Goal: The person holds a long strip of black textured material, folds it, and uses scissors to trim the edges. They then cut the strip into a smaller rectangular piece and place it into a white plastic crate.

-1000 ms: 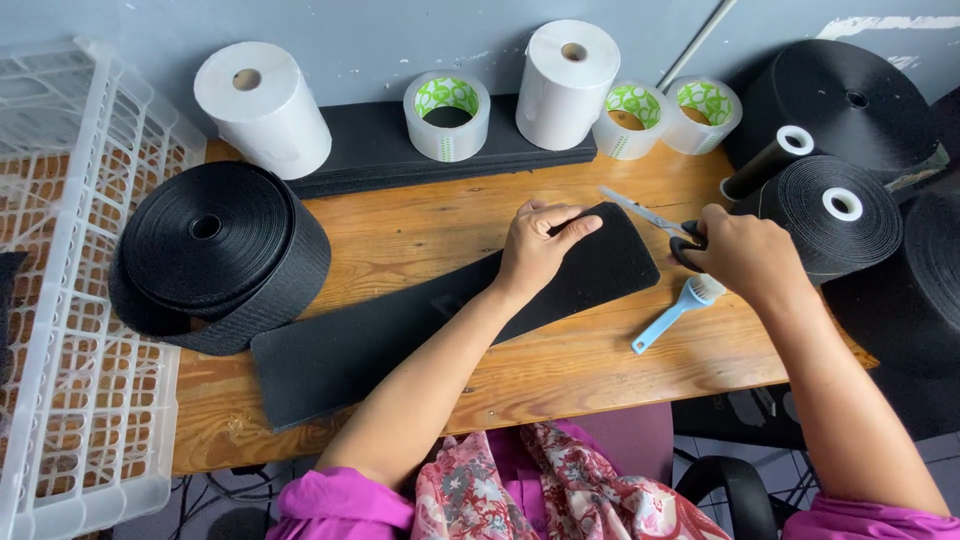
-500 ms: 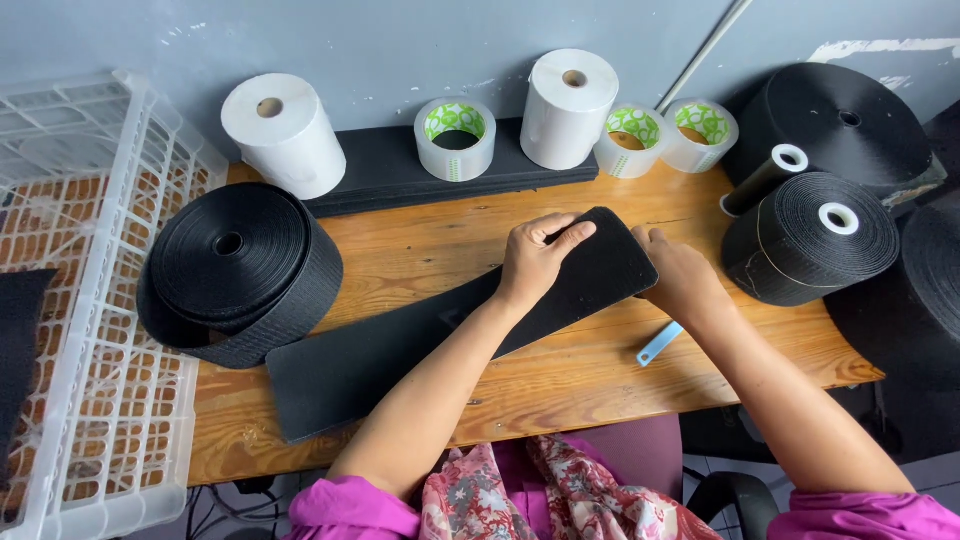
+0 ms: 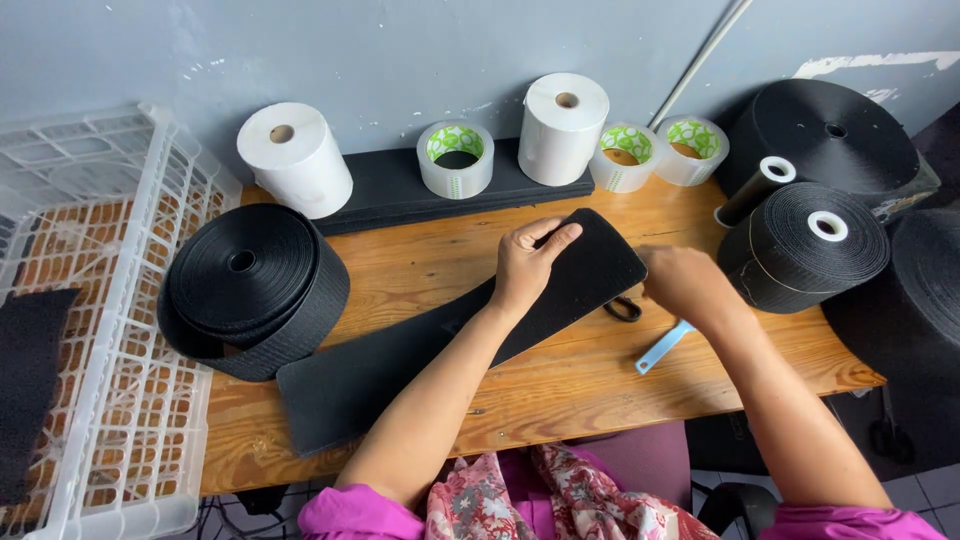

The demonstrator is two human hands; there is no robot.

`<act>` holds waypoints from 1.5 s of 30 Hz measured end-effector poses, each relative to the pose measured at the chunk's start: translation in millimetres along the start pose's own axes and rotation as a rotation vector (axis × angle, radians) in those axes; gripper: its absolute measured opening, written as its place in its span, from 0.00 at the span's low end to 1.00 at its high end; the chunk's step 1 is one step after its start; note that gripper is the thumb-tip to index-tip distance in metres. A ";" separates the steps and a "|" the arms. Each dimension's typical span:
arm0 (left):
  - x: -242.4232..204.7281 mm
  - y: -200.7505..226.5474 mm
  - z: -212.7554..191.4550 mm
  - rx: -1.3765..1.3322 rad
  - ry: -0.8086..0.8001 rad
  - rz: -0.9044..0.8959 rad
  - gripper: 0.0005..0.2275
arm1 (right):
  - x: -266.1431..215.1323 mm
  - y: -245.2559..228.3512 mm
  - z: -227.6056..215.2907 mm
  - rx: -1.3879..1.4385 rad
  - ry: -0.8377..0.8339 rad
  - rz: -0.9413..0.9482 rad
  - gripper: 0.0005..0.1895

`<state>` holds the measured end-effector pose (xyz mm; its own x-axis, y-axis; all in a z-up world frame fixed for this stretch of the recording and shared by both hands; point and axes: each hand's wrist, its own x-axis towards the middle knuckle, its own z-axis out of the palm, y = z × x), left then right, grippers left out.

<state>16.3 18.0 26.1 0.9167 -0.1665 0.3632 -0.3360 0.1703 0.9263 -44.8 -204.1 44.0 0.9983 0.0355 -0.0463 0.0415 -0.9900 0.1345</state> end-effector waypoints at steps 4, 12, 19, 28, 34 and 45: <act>1.5 1.2 -0.7 0.026 0.035 0.031 0.07 | -16.9 -25.1 -75.8 0.625 0.256 0.115 0.14; 5.5 3.4 -4.7 0.106 0.064 0.081 0.09 | -8.7 -54.9 -69.3 0.783 0.331 0.075 0.12; 12.1 63.3 -30.4 0.227 -0.112 0.131 0.17 | -11.7 -37.8 -102.7 0.691 0.405 0.063 0.13; 16.2 78.9 -66.0 0.204 -0.376 -0.037 0.12 | -9.5 -13.3 -152.6 0.786 0.477 -0.060 0.09; 12.4 94.7 -92.0 0.177 -0.633 -0.249 0.15 | -4.9 0.4 -189.1 0.861 0.469 -0.088 0.06; 8.9 109.5 -87.8 0.153 -0.169 0.091 0.21 | 2.4 -51.8 -170.9 1.423 0.741 -0.351 0.25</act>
<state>6.7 120.4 122.0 0.8360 -0.3198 0.4458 -0.4566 0.0451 0.8885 -37.5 -129.5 206.1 0.7672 -0.0893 0.6352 0.6054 -0.2265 -0.7630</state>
